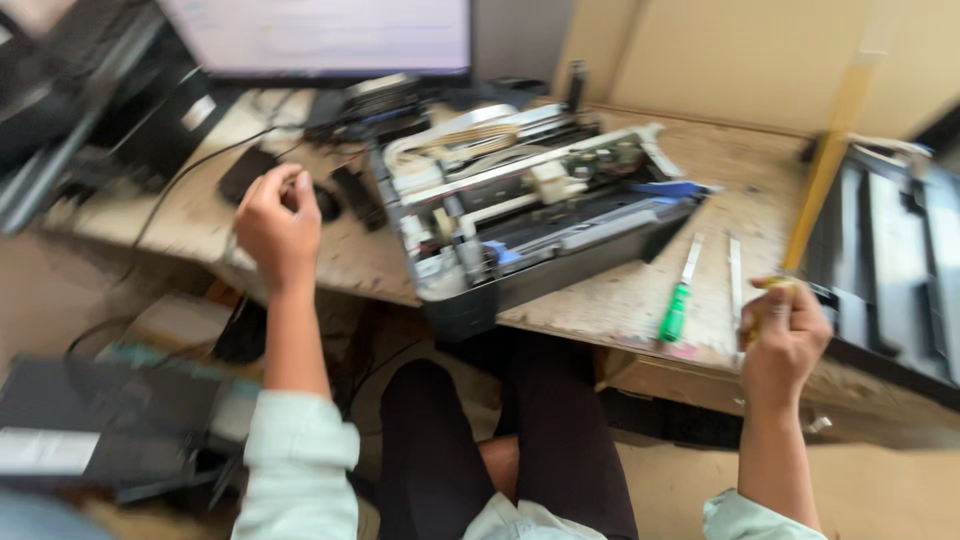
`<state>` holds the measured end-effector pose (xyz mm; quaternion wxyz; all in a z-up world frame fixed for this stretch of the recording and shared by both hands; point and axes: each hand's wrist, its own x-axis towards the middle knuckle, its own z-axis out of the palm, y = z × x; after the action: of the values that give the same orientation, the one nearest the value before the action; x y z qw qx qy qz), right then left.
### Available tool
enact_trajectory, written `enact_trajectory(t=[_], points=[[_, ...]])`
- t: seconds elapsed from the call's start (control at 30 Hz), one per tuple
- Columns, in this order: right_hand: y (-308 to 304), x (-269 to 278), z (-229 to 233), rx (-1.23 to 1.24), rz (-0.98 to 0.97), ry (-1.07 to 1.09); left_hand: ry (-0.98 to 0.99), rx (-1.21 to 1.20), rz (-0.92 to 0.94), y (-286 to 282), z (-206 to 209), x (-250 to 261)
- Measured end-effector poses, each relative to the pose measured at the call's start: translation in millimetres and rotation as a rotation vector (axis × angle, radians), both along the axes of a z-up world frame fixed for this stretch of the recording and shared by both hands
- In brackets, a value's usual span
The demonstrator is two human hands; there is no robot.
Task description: The person removes a small white plastic component from the printer's internal mechanism. They then use a red-handled screwdriver to loosen screws on the printer's side and a yellow-handled screwdriver to adjust internal components.
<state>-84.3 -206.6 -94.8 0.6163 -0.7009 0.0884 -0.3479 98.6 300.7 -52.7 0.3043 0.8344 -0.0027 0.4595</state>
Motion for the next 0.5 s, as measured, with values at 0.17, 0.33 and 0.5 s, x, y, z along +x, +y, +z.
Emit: enact_trajectory(t=[0.17,0.33,0.5], points=[[17.9,-70.7,55.3,-0.453,-0.169,0.207,0.041,0.011,-0.414,-74.7,54.5,-23.8],[37.2,-101.7,108.1,-0.701,-0.177,0.34,0.135,0.332,-0.811,-140.5,96.7,20.0],[50.6,-85.5,138.6,-0.761,-0.175,0.518,0.419,0.399,-0.929,-198.2,98.1,59.0]])
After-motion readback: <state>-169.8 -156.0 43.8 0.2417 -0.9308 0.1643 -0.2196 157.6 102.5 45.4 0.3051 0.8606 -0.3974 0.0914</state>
